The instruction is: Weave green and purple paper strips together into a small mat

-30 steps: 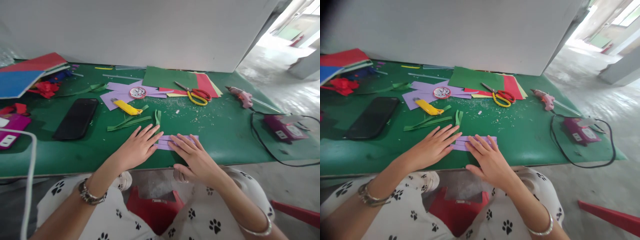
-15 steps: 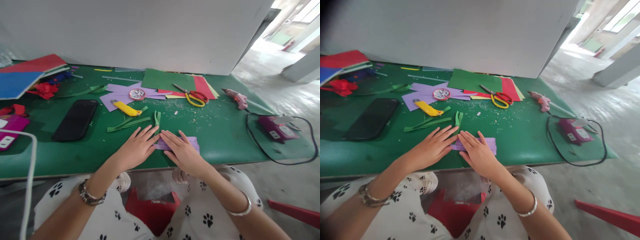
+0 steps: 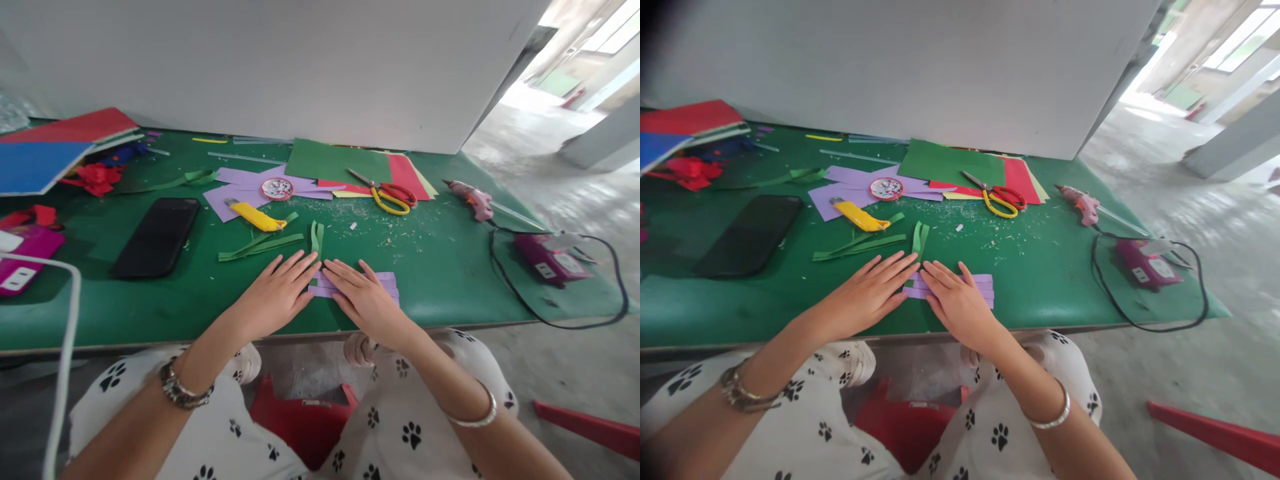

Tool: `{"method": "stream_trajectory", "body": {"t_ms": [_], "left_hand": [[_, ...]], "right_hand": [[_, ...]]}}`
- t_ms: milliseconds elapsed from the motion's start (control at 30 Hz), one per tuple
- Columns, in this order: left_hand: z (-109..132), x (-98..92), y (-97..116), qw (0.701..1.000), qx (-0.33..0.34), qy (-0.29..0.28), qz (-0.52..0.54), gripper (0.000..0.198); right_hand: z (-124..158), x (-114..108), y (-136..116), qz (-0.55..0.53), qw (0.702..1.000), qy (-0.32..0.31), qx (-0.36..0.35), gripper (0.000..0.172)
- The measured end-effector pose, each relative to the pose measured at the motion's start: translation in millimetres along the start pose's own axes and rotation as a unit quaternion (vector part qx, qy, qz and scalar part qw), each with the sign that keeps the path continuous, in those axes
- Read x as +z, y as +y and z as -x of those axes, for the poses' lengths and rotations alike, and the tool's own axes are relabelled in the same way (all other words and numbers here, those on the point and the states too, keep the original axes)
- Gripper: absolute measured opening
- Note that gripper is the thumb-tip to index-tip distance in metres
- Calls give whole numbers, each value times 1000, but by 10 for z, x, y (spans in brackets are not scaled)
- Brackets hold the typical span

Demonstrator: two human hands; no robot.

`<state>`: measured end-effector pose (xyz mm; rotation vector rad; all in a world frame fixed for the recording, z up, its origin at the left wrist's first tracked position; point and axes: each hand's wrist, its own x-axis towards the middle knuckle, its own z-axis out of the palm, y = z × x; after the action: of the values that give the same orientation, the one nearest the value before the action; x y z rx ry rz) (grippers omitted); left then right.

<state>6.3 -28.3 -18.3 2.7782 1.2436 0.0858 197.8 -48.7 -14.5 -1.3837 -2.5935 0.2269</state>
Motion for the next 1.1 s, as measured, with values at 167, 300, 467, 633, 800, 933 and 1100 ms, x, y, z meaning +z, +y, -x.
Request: {"method": "stream_trajectory", "body": {"t_ms": [167,300,467,633,800,933,1100], "left_hand": [[-1,-8,-3,1000,1,-3,-5,48],[-1,-29,1,1000,2,-16,-12,47],[-5,-43,12,999,-2,-23,-24,46],[-24,-51,2,999,-4,-31,-29,45],[-39,-56,-44,999,9,-33,-28,45],[-45,-24,-83,999,25,-28,-24,45],[-49,6,-103,999,35,-21,-27,46]], "right_hand": [[6,-2,-6,-9,1000,0,2,43],[5,-1,-9,-12,1000,0,7,43],[-2,-53,27,-30,1000,5,2,40],[6,-113,84,-3,998,52,42,40],[-36,-162,166,-14,998,40,51,32],[-209,-219,276,-65,997,49,10,32],[-616,-252,331,-8,997,16,-80,48]]}}
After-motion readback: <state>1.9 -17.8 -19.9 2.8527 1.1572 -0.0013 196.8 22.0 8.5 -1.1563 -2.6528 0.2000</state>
